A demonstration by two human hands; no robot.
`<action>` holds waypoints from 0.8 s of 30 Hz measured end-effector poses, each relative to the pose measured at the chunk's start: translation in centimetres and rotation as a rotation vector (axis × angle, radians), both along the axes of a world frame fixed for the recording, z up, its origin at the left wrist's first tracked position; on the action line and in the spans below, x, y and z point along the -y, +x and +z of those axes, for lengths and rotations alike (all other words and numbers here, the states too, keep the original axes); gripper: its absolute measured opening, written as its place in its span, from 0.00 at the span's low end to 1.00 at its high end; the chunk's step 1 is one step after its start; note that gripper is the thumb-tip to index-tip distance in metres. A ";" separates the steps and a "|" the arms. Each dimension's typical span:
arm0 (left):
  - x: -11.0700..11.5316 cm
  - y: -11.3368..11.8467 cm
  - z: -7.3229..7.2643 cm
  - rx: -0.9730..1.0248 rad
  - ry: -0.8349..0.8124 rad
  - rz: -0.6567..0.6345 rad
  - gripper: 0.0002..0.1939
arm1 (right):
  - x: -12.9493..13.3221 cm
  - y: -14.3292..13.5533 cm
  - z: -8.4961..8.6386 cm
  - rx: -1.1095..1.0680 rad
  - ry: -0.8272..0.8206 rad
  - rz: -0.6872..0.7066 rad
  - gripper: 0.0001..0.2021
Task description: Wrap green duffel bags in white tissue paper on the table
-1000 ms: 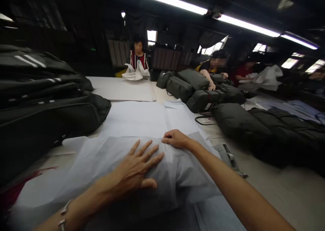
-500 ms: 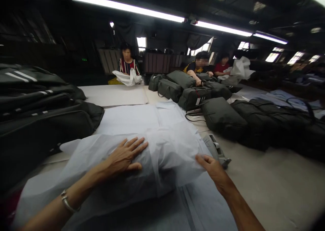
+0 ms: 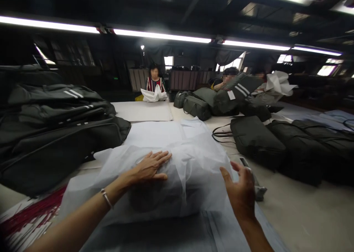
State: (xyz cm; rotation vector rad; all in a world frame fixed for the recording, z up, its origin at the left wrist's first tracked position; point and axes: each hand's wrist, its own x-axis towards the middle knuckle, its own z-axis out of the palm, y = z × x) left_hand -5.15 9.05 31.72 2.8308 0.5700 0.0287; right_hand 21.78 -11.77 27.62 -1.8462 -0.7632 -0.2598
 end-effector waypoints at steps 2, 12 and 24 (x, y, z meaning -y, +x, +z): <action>0.3 0.3 -0.2 0.051 -0.013 0.053 0.47 | 0.7 -3.4 0.1 0.265 -0.057 0.102 0.21; 0.0 0.9 -2.5 0.124 0.072 0.108 0.52 | -3.1 -11.6 -6.3 0.218 -0.246 0.172 0.18; -0.2 0.9 -3.3 0.203 0.029 0.102 0.53 | -0.5 -12.9 -3.0 0.442 0.009 0.527 0.10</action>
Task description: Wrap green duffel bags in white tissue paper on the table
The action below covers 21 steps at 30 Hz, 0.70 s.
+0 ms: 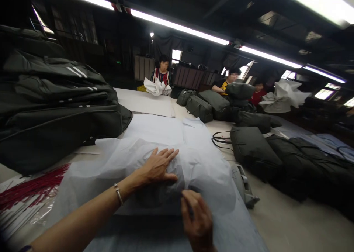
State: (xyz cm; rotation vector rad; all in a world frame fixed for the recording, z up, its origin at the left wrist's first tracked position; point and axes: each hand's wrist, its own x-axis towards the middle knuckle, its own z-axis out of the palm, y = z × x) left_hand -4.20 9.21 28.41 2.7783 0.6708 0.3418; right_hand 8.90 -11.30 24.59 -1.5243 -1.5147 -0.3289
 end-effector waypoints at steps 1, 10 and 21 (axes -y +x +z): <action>0.1 0.0 0.1 0.003 0.007 -0.006 0.53 | 0.9 1.4 0.2 -0.075 0.049 -0.187 0.12; 0.3 -0.2 0.8 -0.053 0.064 -0.062 0.44 | 2.9 17.0 -0.7 -1.343 -0.351 -0.238 0.25; 0.3 0.0 1.6 -0.086 0.042 -0.064 0.42 | 0.2 17.0 0.3 -1.225 -0.095 -0.452 0.23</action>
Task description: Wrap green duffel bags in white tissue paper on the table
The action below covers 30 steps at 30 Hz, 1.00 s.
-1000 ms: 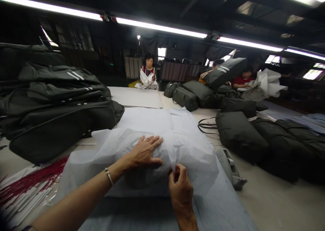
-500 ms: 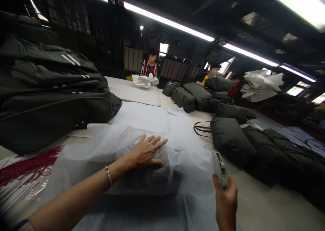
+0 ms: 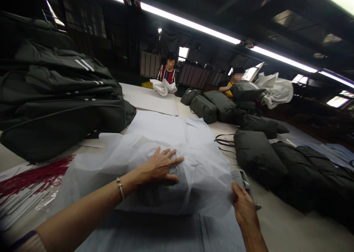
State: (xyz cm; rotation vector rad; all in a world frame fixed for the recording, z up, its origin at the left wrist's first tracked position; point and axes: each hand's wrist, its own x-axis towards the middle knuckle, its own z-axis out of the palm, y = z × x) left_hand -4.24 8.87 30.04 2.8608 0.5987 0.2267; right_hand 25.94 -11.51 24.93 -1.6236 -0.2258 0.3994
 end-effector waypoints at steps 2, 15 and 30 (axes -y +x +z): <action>0.0 -0.1 0.1 0.007 0.004 -0.004 0.42 | 1.0 -1.9 0.9 0.327 -0.158 -0.182 0.25; 0.1 -0.1 -0.3 0.022 0.038 0.004 0.43 | -3.1 -16.4 -0.8 1.082 -0.401 0.272 0.24; 0.1 -0.2 -0.6 0.092 -0.018 0.027 0.51 | -3.8 -15.3 1.6 0.895 -0.037 0.226 0.17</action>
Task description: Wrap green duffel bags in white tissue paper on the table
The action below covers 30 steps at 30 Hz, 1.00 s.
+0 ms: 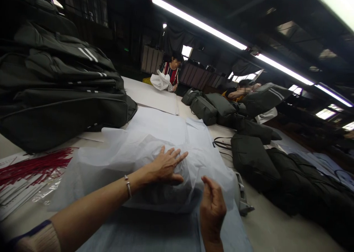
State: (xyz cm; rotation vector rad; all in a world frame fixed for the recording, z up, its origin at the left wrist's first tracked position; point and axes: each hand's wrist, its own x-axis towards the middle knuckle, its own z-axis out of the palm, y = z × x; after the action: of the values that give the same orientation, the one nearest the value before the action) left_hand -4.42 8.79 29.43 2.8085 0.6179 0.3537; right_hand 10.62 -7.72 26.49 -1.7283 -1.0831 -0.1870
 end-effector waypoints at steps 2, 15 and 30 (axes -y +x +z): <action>-0.1 0.0 0.0 -0.007 -0.005 0.002 0.51 | -0.7 1.1 -0.9 0.312 -0.151 0.198 0.19; -0.1 -0.1 -0.2 0.016 -0.047 -0.009 0.54 | -6.0 4.3 2.1 0.034 -0.464 0.402 0.36; 0.5 1.8 1.6 -0.061 -0.091 0.158 0.40 | -14.3 9.2 4.8 -0.228 -0.787 0.970 0.30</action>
State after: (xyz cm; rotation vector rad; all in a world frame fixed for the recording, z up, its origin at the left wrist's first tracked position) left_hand -2.59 8.26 31.05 2.7000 0.8497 0.2631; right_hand 19.85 6.60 31.33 -1.5760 -1.8193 1.1392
